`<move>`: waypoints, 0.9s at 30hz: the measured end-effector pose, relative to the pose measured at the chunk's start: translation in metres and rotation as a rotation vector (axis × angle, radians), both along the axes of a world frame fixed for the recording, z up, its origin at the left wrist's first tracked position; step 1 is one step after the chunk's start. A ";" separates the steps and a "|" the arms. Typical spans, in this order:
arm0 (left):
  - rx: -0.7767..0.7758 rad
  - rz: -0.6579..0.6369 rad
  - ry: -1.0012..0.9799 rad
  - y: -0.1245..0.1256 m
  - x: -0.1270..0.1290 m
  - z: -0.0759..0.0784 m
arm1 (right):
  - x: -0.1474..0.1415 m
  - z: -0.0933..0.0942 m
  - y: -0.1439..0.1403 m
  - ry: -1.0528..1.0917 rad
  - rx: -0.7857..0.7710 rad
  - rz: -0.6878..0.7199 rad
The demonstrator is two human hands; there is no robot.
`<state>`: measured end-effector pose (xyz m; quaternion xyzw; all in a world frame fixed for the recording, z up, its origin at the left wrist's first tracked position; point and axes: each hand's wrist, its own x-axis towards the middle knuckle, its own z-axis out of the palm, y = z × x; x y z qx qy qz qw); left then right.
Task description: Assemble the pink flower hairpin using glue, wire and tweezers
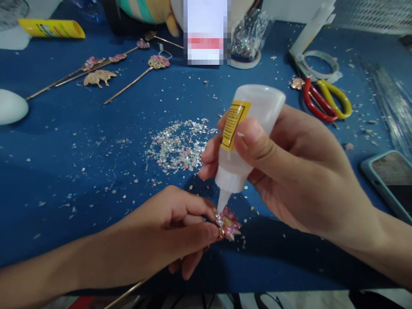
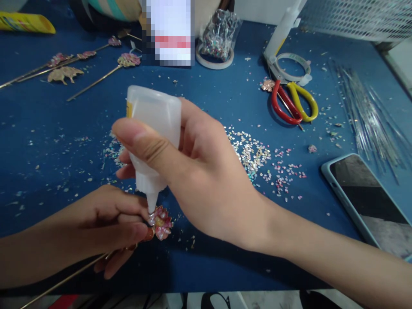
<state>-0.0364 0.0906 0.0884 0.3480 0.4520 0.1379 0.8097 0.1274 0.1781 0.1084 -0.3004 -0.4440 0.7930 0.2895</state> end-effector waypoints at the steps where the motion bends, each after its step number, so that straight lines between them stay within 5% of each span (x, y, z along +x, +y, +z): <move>1: -0.002 0.002 -0.002 0.000 0.000 0.000 | 0.000 0.000 0.000 -0.004 -0.003 -0.003; 9: 0.002 0.010 -0.019 -0.003 -0.002 0.002 | -0.001 0.012 -0.006 -0.138 -0.003 -0.068; 27: 0.008 0.011 -0.005 -0.004 0.001 -0.001 | 0.002 0.008 -0.007 -0.130 0.146 -0.090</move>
